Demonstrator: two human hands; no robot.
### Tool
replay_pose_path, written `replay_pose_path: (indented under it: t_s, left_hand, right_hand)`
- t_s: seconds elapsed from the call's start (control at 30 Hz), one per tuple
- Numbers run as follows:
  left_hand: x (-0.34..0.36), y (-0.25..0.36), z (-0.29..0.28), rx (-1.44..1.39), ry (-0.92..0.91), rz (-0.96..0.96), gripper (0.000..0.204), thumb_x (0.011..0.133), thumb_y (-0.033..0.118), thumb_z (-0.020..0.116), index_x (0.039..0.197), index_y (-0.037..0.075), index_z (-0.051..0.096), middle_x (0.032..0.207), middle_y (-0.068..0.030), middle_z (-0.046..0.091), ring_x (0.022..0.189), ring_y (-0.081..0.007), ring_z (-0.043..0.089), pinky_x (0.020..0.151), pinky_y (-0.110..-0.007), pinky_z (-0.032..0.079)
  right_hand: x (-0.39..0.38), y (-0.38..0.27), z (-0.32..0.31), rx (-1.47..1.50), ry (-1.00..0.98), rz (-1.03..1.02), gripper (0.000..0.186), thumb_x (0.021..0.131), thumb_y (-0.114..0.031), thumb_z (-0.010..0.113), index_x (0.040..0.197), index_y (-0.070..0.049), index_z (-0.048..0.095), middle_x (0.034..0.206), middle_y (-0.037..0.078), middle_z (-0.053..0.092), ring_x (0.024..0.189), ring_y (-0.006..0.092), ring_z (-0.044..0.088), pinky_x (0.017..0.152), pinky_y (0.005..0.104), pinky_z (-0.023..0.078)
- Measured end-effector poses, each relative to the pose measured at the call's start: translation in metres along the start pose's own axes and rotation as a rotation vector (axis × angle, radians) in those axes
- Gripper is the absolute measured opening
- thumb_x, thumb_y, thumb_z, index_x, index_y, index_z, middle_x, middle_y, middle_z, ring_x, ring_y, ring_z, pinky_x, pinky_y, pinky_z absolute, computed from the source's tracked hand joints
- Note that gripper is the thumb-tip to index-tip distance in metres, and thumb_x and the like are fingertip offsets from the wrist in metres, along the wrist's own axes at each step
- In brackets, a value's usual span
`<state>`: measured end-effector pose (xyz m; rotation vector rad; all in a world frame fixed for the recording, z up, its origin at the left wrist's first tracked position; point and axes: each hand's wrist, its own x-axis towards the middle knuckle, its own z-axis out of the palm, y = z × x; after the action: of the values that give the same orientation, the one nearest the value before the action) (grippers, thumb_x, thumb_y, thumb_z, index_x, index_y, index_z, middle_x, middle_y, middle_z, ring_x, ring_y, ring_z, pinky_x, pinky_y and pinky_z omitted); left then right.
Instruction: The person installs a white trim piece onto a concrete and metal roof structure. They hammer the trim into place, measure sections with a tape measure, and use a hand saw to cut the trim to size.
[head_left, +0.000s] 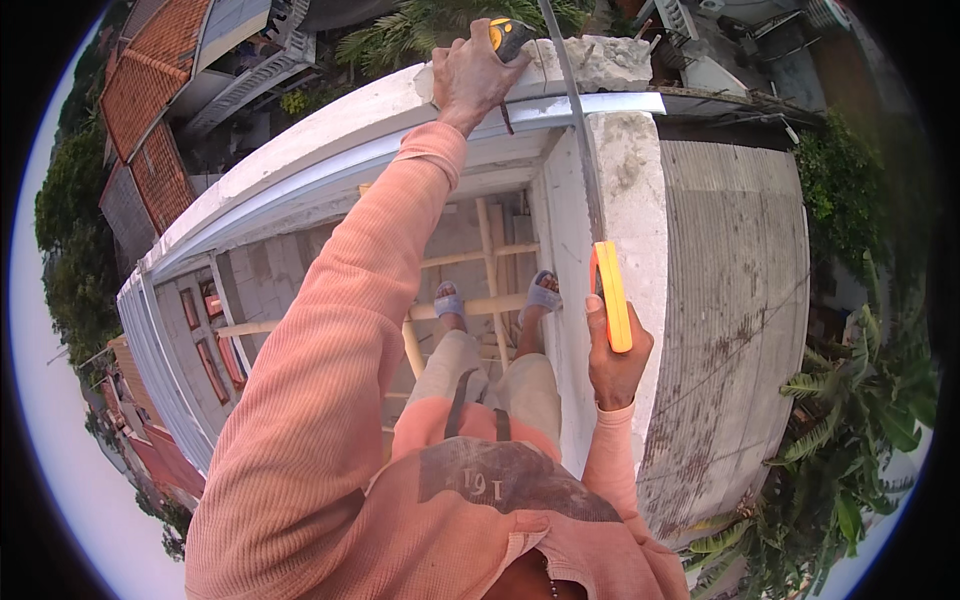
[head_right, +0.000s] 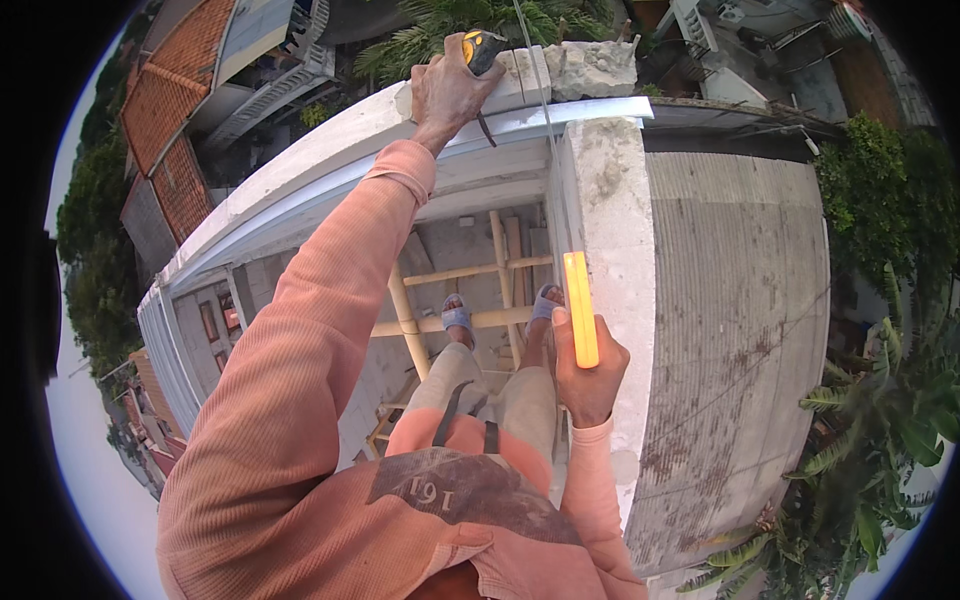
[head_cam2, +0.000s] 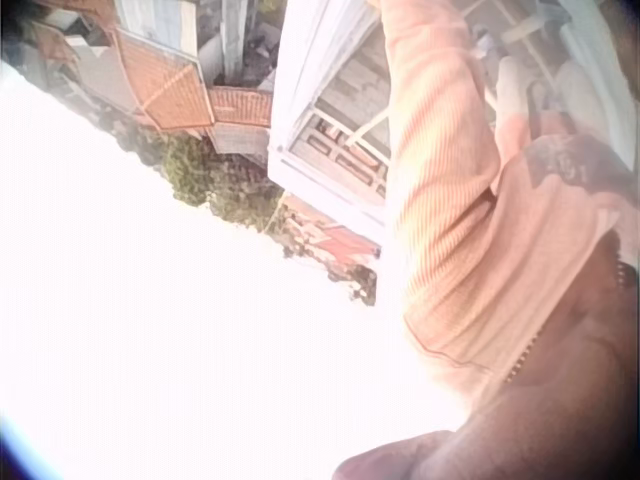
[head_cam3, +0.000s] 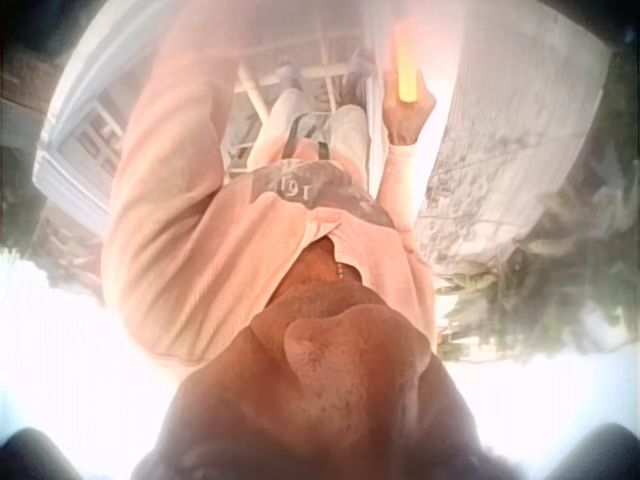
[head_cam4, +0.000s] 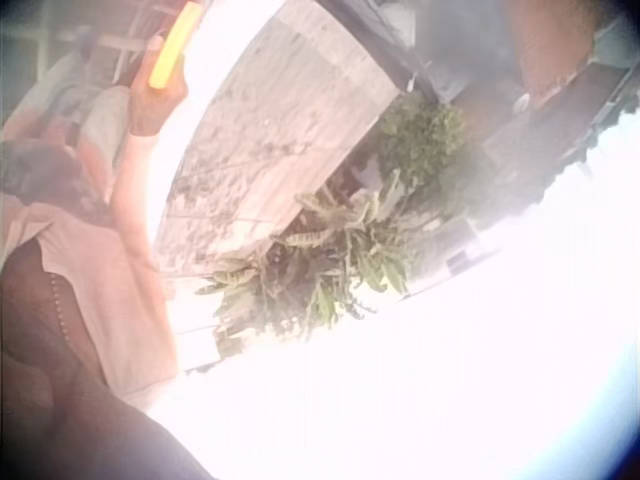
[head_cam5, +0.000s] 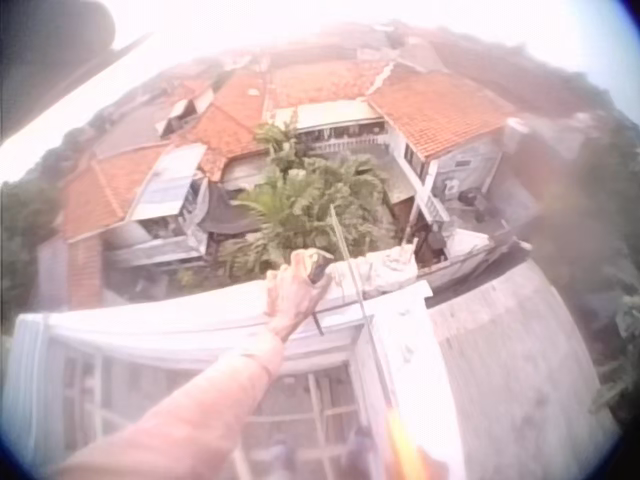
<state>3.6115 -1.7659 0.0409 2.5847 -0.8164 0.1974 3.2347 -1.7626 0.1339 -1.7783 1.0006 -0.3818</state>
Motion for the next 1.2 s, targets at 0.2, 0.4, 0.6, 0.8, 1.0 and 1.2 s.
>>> replay_pose_path:
  t_s: [0.2, 0.4, 0.6, 0.8, 1.0, 1.2]
  left_hand:
    - [0.002, -0.004, 0.005, 0.031, 0.012, -0.009, 0.071, 0.083, 0.063, 0.068, 0.126, 0.008, 0.057, 0.089, -0.0155, 0.073, 0.089, -0.0312, 0.070, 0.089, -0.043, 0.041]
    - [0.002, 0.007, -0.011, -0.066, -0.078, -0.049, 0.070, 0.087, 0.064, 0.061, 0.129, 0.009, 0.056, 0.100, -0.0221, 0.073, 0.096, -0.0375, 0.070, 0.098, -0.045, 0.041]
    - [-0.002, 0.005, -0.006, -0.060, -0.091, 0.001, 0.070, 0.088, 0.065, 0.060, 0.129, 0.009, 0.056, 0.098, -0.0202, 0.073, 0.095, -0.0352, 0.070, 0.095, -0.045, 0.041]
    - [0.000, 0.001, -0.012, -0.029, -0.061, 0.016, 0.068, 0.089, 0.063, 0.061, 0.129, 0.008, 0.056, 0.097, -0.0189, 0.073, 0.095, -0.0333, 0.070, 0.094, -0.045, 0.041]
    - [-0.001, -0.007, -0.009, -0.045, -0.055, 0.050, 0.068, 0.090, 0.062, 0.061, 0.131, 0.008, 0.055, 0.095, -0.0190, 0.073, 0.093, -0.0335, 0.071, 0.095, -0.045, 0.041]
    - [-0.001, 0.002, -0.002, -0.004, -0.046, 0.047, 0.067, 0.091, 0.062, 0.061, 0.132, 0.009, 0.055, 0.094, -0.0191, 0.073, 0.091, -0.0335, 0.071, 0.093, -0.045, 0.040]
  right_hand:
    - [-0.003, 0.000, -0.001, 0.021, -0.042, 0.064, 0.025, 0.096, -0.015, 0.072, 0.079, 0.001, 0.062, 0.057, 0.007, 0.052, 0.052, 0.0099, 0.044, 0.050, 0.0304, 0.040]
    - [-0.055, 0.002, -0.028, -0.045, -0.042, 0.140, 0.022, 0.095, -0.013, 0.072, 0.081, 0.001, 0.062, 0.059, 0.008, 0.053, 0.050, 0.0124, 0.049, 0.050, 0.0315, 0.042]
    - [0.038, -0.007, 0.022, 0.047, -0.063, 0.016, 0.019, 0.096, -0.011, 0.069, 0.084, 0.002, 0.063, 0.059, 0.008, 0.054, 0.051, 0.0117, 0.048, 0.050, 0.0317, 0.042]
    - [-0.032, -0.002, -0.006, -0.047, -0.058, 0.090, 0.015, 0.098, -0.010, 0.066, 0.091, 0.003, 0.065, 0.066, 0.001, 0.053, 0.060, 0.0070, 0.044, 0.054, 0.0267, 0.038]
    - [-0.007, -0.008, 0.004, -0.034, -0.067, 0.030, 0.020, 0.096, -0.011, 0.070, 0.083, 0.002, 0.062, 0.061, 0.009, 0.057, 0.052, 0.0134, 0.054, 0.051, 0.0314, 0.044]
    - [0.047, -0.011, 0.033, 0.060, -0.019, -0.028, 0.023, 0.098, -0.016, 0.068, 0.084, 0.002, 0.063, 0.060, 0.008, 0.055, 0.052, 0.0118, 0.047, 0.051, 0.0333, 0.041]
